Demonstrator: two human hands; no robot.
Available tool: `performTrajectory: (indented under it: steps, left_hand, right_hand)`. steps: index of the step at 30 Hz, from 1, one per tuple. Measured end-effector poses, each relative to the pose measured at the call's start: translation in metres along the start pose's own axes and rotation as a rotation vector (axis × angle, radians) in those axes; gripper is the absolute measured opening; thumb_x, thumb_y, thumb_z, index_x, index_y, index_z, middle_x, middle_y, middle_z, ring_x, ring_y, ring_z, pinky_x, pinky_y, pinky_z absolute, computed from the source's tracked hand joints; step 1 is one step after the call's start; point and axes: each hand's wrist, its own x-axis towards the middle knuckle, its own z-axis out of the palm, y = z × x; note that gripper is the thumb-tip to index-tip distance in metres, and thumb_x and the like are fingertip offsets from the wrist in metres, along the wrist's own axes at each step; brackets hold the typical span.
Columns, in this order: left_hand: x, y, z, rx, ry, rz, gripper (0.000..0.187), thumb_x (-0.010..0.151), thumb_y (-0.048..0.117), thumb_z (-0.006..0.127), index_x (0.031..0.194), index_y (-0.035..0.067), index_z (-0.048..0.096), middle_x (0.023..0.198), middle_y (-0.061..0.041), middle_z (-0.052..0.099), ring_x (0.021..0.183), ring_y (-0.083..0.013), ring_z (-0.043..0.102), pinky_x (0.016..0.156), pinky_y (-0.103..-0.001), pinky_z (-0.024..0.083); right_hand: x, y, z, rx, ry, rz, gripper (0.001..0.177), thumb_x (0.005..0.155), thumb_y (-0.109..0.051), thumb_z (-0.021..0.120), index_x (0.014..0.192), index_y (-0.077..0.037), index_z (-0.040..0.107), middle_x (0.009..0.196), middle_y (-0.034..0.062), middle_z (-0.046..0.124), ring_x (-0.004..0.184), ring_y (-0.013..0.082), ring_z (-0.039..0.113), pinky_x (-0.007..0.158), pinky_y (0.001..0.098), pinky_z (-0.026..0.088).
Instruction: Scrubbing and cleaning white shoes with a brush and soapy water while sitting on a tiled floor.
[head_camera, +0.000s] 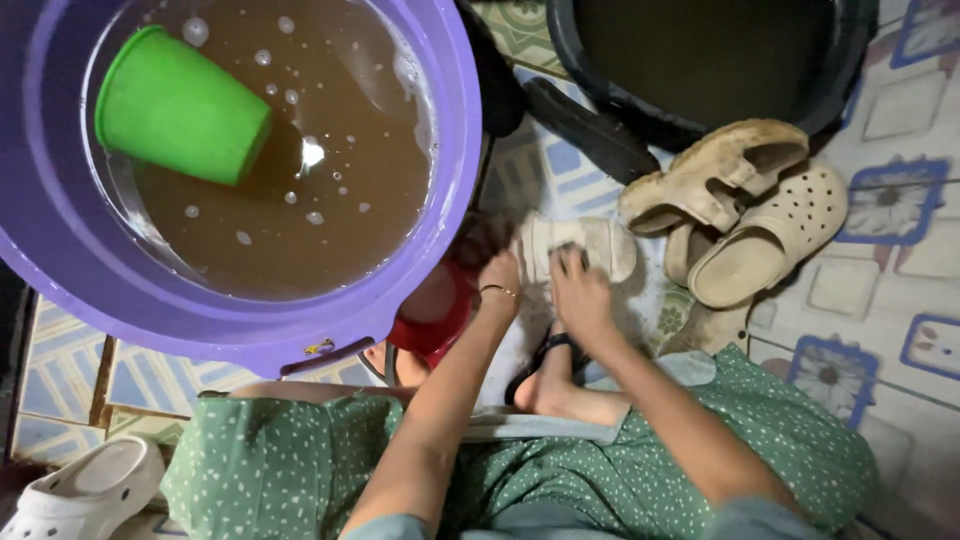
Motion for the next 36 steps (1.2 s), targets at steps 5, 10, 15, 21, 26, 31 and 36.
performTrajectory:
  steps: [5,10,15,21,26,31,36]
  left_hand:
    - [-0.016,-0.009,-0.021,0.115,0.162,0.185,0.061,0.093,0.007,0.055,0.152,0.014,0.042,0.105,-0.009,0.072,0.085,-0.0221,0.076,0.064,-0.036,0.063]
    - [-0.016,-0.019,-0.044,0.148,0.073,0.179,0.077,0.095,0.006,0.054,0.164,0.019,0.024,0.106,-0.01,0.07,0.083,-0.0226,0.076,0.064,-0.037,0.063]
    - [-0.007,-0.015,-0.012,0.076,0.089,0.145,0.064,0.105,0.012,0.05,0.163,0.023,0.025,0.1,-0.009,0.071,0.081,-0.0238,0.077,0.063,-0.04,0.063]
    - [0.0,-0.015,-0.005,0.067,0.168,0.117,0.039,0.107,0.011,0.053,0.146,0.017,0.056,0.11,-0.006,0.071,0.087,-0.0224,0.076,0.068,-0.038,0.064]
    - [-0.005,-0.023,0.02,0.144,0.173,0.147,0.036,0.095,0.012,0.059,0.131,0.016,0.063,0.11,-0.006,0.071,0.086,-0.0218,0.076,0.066,-0.039,0.063]
    - [-0.03,-0.013,-0.055,0.099,0.062,0.141,0.08,0.079,0.025,0.072,0.154,0.015,0.045,0.107,-0.009,0.069,0.088,-0.0262,0.074,0.063,-0.039,0.062]
    - [-0.066,-0.01,-0.088,0.04,0.128,0.095,0.065,0.1,0.013,0.051,0.161,0.023,0.029,0.1,-0.01,0.069,0.077,-0.0265,0.075,0.059,-0.043,0.062]
  right_hand:
    - [0.014,0.002,0.028,0.115,-0.098,0.018,0.034,0.086,-0.026,0.063,0.118,-0.013,0.066,0.118,0.0168,0.062,0.061,0.0299,0.065,0.05,0.039,0.053]
    - [0.065,0.008,0.063,0.133,-0.053,0.107,0.024,0.094,-0.023,0.062,0.115,-0.013,0.065,0.118,0.0154,0.06,0.074,0.0325,0.066,0.063,0.0409,0.055]
    - [-0.022,-0.021,-0.01,0.256,-0.175,0.145,0.036,0.09,-0.026,0.061,0.123,-0.011,0.065,0.13,0.025,0.058,0.067,0.0377,0.067,0.049,0.0462,0.056]
    - [0.008,-0.011,0.055,0.336,-0.145,0.284,0.027,0.098,-0.027,0.058,0.118,-0.01,0.065,0.119,0.0223,0.057,0.081,0.0411,0.068,0.064,0.0519,0.057]
    - [0.069,-0.014,0.077,0.399,-0.236,0.314,0.029,0.099,-0.029,0.057,0.12,-0.009,0.063,0.122,0.0213,0.057,0.08,0.0432,0.068,0.066,0.0535,0.057]
    - [0.04,-0.032,0.011,0.497,0.008,0.415,0.038,0.097,-0.025,0.059,0.128,-0.004,0.06,0.123,0.0233,0.055,0.083,0.044,0.07,0.063,0.0519,0.058]
    - [-0.002,-0.051,-0.022,0.642,-0.262,0.439,0.05,0.09,-0.027,0.062,0.134,-0.005,0.054,0.126,0.0309,0.051,0.073,0.0479,0.066,0.059,0.0556,0.056]
